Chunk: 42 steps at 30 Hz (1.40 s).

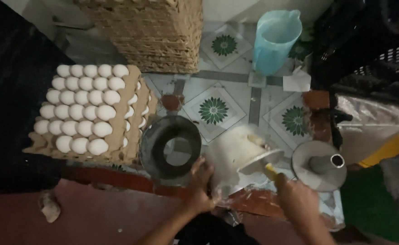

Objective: Applying grease to the interior of various cake molds using a pastry brush to prepare them for baking.

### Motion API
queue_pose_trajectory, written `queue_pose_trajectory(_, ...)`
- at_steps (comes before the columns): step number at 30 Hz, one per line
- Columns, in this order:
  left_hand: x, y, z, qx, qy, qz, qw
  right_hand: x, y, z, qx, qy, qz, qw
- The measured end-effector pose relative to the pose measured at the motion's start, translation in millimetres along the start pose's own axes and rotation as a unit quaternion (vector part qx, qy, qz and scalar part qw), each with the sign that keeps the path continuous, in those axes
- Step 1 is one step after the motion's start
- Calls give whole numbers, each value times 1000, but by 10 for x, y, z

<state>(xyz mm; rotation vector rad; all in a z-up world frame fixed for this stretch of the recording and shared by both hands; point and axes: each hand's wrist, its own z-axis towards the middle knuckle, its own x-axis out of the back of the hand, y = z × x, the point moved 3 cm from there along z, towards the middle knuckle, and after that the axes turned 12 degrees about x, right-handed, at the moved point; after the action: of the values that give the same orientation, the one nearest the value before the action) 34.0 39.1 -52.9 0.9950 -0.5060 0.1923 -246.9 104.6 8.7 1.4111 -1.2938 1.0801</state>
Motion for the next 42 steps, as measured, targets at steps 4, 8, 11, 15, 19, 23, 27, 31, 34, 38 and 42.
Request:
queue_pose_trajectory(4,91,607,225,88,-30,43,995,-115,-201,94,-38,-136,0,990)
queue_pose_trajectory(8,81,1146,1347,50,-39,80,995,-417,-464,318,19,-29,-185,982)
queue_pose_trajectory(11,-411,800,1512,134,-211,83,965,-490,-667,511,107,-5,-140,984)
queue_pose_trajectory(15,-254,873,1467,127,-244,66,959,36,-459,437,115,-127,127,977)
queue_pose_trajectory(19,-280,751,1417,98,-180,5,979,-224,-329,376,55,-37,394,917)
queue_pose_trajectory(23,-240,711,1403,96,-193,-28,976,-226,-175,528,4,0,-16,1000)
queue_pose_trajectory(27,-218,509,1162,61,-194,-51,978,-339,-107,574,-57,-11,-60,996)
queue_pose_trajectory(31,-70,585,997,34,-183,-65,980,148,-434,315,90,-33,322,942)
queue_pose_trajectory(34,16,601,957,15,-185,-40,982,406,-365,208,103,-126,604,780)
queue_pose_trajectory(38,19,600,888,7,-148,-56,987,92,-177,67,-83,-302,474,823)
queue_pose_trajectory(42,23,570,890,26,-158,-70,985,-698,77,12,-4,-202,172,964)
